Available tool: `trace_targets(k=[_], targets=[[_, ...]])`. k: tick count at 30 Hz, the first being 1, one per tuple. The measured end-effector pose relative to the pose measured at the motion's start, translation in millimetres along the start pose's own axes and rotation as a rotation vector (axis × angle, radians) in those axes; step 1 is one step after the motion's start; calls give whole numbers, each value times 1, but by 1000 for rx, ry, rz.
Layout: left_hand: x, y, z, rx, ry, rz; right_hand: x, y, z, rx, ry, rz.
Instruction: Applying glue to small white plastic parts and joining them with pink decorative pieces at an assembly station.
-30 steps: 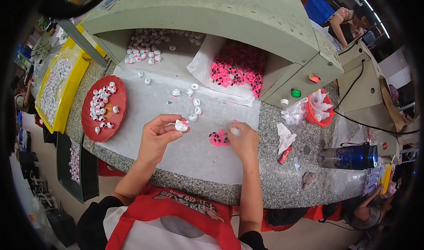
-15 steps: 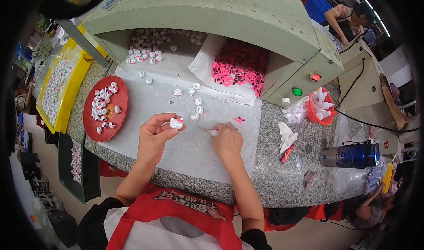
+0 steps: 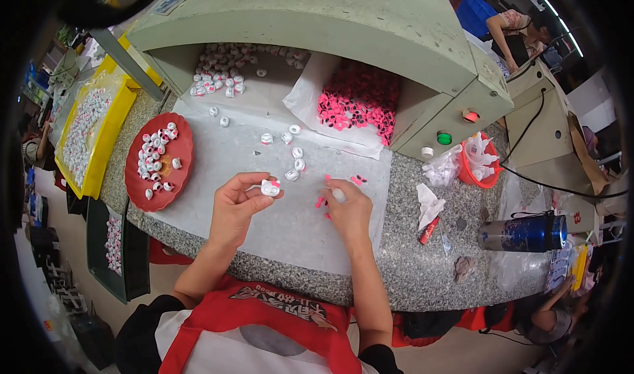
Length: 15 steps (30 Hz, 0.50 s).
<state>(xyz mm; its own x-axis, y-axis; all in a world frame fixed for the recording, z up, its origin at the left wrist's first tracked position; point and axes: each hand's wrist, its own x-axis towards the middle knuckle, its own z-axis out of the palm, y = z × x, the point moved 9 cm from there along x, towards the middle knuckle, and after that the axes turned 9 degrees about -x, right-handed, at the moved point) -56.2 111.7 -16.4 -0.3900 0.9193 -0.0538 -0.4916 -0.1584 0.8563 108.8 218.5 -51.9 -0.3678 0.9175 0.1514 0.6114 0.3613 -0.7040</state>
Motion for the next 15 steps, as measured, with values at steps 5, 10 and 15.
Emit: trace_targets(k=[5, 10, 15], targets=[[-1, -11, 16, 18, -51, -54, -13, -26, -35, 573, -61, 298], [-3, -9, 37, 23, -141, -12, -24, -74, -49, 492, -171, -4], [-8, -1, 42, 58, -193, 87, -30, -84, -46, 525, -181, 8]])
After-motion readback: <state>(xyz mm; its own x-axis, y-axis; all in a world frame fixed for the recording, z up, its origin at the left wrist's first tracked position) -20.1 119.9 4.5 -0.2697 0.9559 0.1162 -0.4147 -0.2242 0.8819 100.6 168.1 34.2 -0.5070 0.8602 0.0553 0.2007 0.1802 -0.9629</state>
